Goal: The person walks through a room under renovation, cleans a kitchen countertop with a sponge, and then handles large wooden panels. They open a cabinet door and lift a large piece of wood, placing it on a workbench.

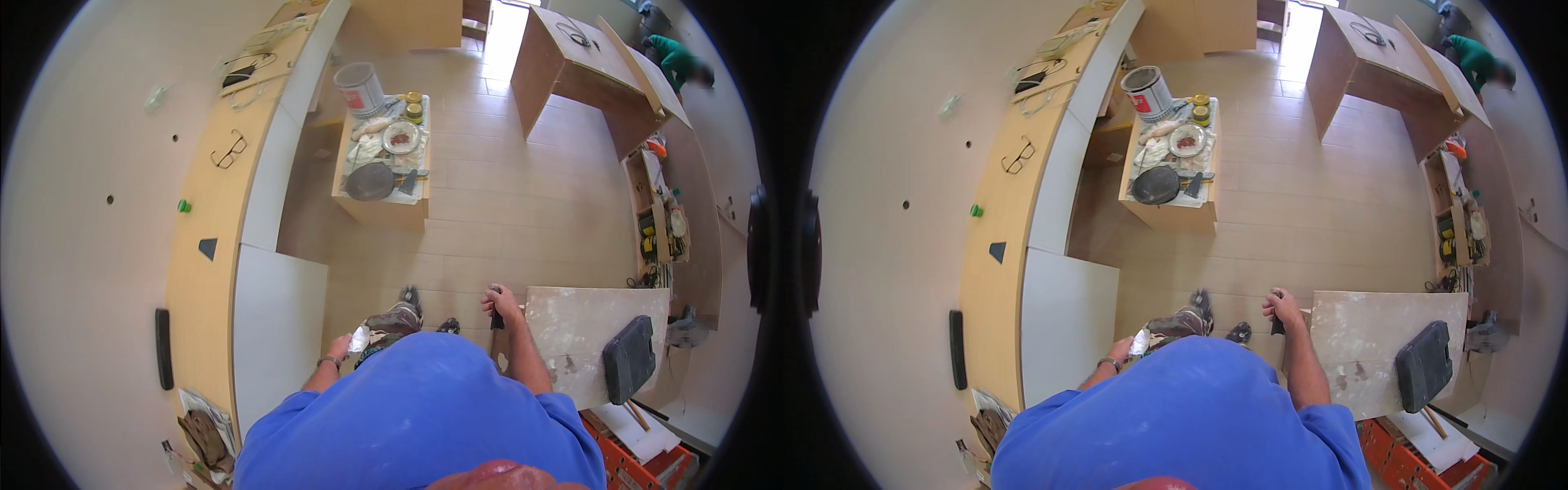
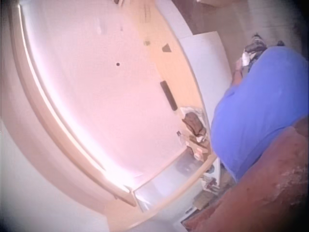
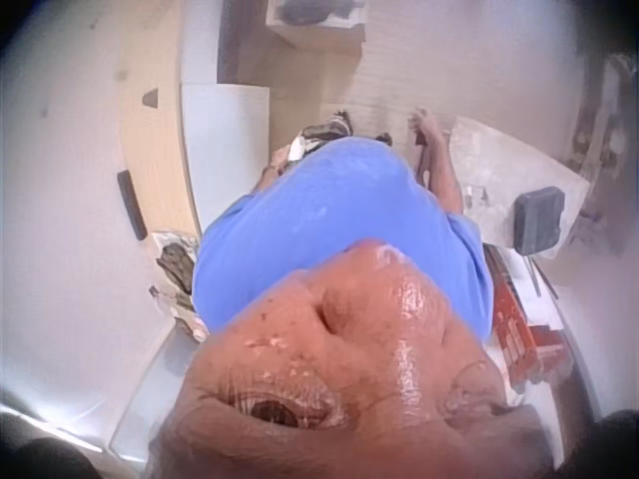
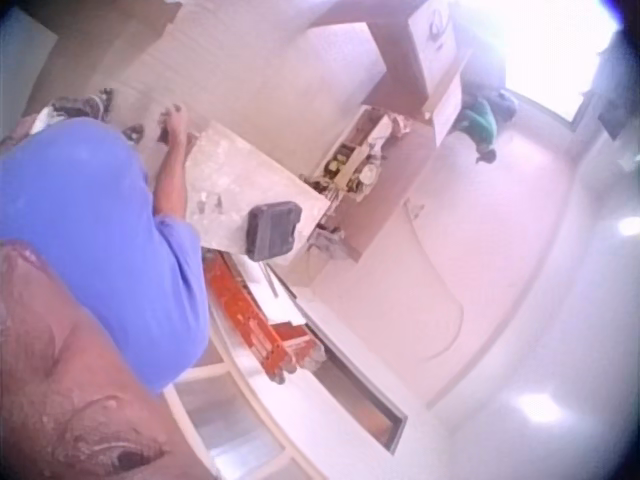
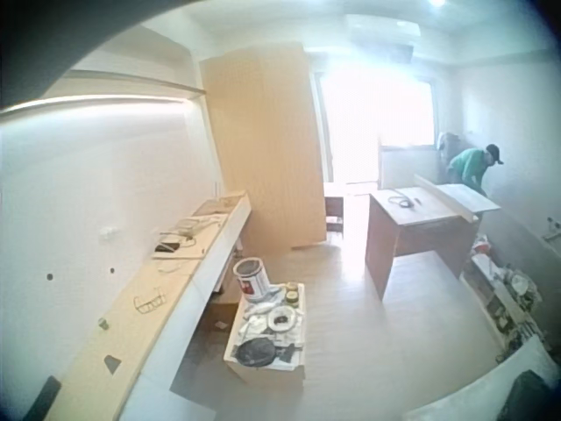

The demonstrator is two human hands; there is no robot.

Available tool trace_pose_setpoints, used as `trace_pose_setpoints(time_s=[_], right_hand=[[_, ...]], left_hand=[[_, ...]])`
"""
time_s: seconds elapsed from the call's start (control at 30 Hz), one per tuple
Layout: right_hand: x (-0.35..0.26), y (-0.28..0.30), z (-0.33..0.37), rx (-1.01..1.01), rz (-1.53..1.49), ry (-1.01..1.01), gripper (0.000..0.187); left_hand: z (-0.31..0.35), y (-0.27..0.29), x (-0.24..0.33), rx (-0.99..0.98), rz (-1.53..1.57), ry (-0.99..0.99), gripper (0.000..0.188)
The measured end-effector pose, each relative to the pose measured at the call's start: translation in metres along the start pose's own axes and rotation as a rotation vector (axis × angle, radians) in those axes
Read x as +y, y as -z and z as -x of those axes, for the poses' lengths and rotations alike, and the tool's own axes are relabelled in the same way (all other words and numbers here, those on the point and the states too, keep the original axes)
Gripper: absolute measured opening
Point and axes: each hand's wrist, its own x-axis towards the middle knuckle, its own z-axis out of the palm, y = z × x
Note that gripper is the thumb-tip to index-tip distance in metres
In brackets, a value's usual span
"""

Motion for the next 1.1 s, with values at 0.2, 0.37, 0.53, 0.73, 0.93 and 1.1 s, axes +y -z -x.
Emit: trace_pose_setpoints(time_s=[0.2, 0.37, 0.53, 0.73, 0.93, 1.1], right_hand=[[-0.048, 0.032, -0.036, 0.141, -0.111, -0.01, 0.039], [-0.073, 0.084, -0.053, 0.439, -0.248, 0.052, 0.036], [-0.075, 0.122, -0.07, 0.591, -0.433, 0.031, 0.024], [-0.053, 0.168, -0.118, 0.648, -0.23, -0.09, 0.011], [-0.079, 0.238, -0.168, 0.49, -0.071, -0.375, 0.004], [-0.15, 0.316, -0.249, 0.384, 0.017, -0.421, 0.004]], left_hand=[[-0.024, -0.014, 0.144, -0.204, 0.062, -0.024, 0.034], [-0.076, -0.046, 0.264, -0.308, -0.73, -0.606, 0.041], [-0.069, -0.12, 0.39, -0.407, -0.715, -0.855, 0.045], [-0.08, -0.22, 0.52, -0.435, -0.664, -0.903, 0.044], [-0.117, -0.277, 0.624, -0.28, -0.661, -0.84, 0.044], [-0.151, -0.298, 0.677, -0.169, -0.793, -0.738, 0.041]])
